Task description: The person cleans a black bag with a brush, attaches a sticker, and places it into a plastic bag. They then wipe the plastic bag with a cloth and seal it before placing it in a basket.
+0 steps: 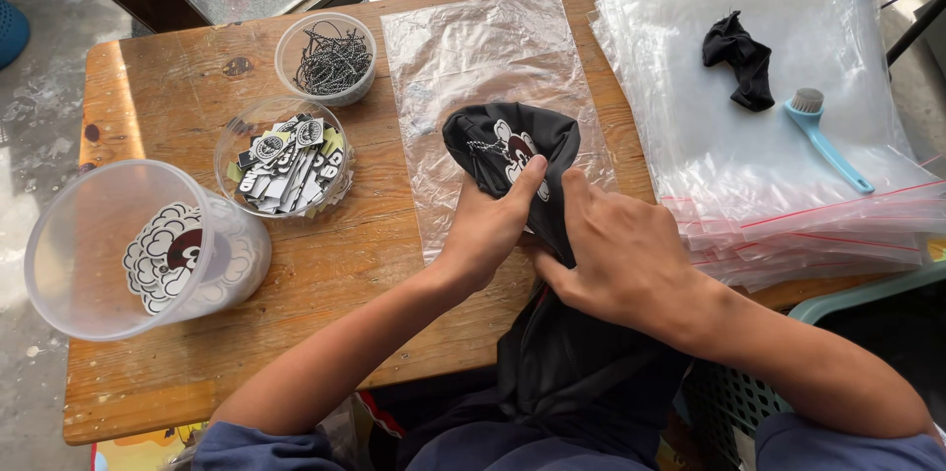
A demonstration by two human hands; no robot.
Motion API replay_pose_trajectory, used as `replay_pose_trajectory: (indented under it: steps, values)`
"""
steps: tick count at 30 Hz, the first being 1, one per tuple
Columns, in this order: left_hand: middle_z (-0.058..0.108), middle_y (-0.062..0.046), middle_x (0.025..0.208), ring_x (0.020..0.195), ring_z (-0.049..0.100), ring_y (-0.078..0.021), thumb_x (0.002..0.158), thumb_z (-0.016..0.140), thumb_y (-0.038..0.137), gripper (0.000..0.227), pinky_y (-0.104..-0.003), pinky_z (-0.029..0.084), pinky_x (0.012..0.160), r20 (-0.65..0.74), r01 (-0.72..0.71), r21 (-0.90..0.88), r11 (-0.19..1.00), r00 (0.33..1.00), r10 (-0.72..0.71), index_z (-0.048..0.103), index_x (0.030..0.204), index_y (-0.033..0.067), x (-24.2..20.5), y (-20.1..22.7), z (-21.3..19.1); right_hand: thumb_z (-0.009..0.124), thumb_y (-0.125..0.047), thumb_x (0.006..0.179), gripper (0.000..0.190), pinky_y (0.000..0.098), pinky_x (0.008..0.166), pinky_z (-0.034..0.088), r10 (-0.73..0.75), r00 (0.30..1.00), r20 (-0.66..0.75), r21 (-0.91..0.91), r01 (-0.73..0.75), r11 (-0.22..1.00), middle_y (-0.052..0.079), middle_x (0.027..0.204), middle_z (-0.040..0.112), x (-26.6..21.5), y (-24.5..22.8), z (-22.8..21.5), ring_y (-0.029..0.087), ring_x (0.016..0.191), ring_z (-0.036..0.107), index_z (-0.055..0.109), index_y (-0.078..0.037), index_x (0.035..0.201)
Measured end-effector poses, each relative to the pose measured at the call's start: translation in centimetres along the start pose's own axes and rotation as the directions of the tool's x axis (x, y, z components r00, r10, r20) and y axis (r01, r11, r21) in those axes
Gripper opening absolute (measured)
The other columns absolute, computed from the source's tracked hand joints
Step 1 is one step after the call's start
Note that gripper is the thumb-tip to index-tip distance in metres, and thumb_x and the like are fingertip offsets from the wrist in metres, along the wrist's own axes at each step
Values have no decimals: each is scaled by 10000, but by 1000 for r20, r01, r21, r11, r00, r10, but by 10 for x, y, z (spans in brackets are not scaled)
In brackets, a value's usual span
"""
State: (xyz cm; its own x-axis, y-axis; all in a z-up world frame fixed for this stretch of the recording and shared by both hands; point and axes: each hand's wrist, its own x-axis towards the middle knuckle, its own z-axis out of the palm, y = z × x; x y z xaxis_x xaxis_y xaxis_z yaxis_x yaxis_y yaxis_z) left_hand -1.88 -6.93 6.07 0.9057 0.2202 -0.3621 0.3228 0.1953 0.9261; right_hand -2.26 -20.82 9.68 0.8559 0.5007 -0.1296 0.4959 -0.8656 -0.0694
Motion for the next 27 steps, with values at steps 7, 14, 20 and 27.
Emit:
replay_pose_trajectory:
  steps: [7,14,20,27]
  values:
    - [643,-64,1005,812,627,-139,832,697,342,487,-277,548,711,504,-66,98,993,864,8,509,1205,91,-1,5,-28,540,-410,932,481,599,646,498,30,997,69,124,-38,992,175,967,729,-18,38,10,477,846,685,404,-47,1216]
    - [655,-78,969,929,609,-233,916,656,316,228,-400,504,799,748,-758,553,346,635,194,601,1022,122,26,-24,-67,558,-381,943,382,510,699,433,254,953,167,217,-287,933,222,682,668,-40,69,-5,507,769,601,417,-75,1123]
    - [575,-76,995,970,502,-291,884,740,370,278,-440,433,796,831,-872,489,-13,461,310,576,934,151,42,-49,-74,587,-369,935,352,462,685,415,335,921,200,264,-380,887,208,581,627,-44,76,-9,483,700,568,424,-89,1071]
    - [636,-51,932,908,529,-242,940,649,249,142,-404,435,855,771,-794,550,259,602,206,642,896,114,42,-39,-68,599,-394,919,405,506,678,434,254,959,124,190,-274,943,215,661,671,-43,87,5,496,773,621,427,-82,1112]
